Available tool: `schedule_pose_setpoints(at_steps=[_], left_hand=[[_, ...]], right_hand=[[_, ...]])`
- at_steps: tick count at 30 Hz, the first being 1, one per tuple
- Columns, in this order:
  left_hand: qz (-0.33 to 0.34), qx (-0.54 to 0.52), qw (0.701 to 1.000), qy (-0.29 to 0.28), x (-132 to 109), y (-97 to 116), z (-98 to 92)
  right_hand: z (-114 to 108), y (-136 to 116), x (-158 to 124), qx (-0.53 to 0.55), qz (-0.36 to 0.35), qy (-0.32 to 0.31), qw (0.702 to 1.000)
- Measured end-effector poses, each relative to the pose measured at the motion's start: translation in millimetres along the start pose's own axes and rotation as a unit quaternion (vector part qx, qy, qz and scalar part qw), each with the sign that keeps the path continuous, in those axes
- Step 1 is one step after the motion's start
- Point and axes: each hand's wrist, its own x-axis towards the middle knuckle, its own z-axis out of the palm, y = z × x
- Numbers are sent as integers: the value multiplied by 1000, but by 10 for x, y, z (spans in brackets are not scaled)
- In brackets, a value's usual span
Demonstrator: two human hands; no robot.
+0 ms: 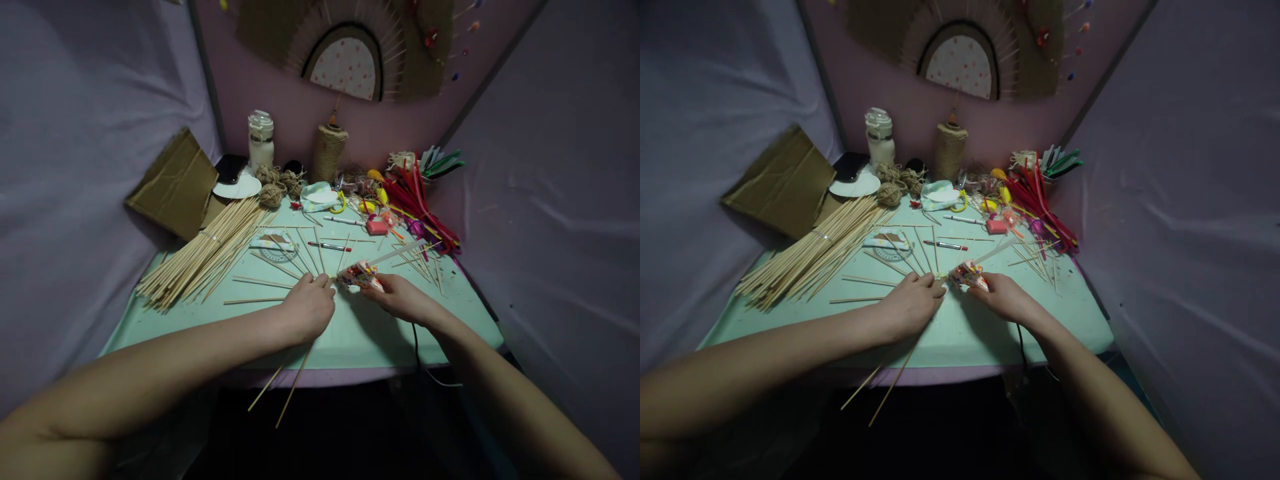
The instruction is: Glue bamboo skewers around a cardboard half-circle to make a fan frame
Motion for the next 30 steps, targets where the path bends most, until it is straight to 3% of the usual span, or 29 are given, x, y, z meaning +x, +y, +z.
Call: schedule_pose_setpoints(at_steps=[9, 30], left_hand=[[5, 0, 1000, 25, 1, -12, 62], [4, 2, 1000, 12, -9, -33, 56]], right_hand=[[-9, 3, 24, 11, -8, 39, 999], [45, 19, 15, 34, 8, -11, 999]])
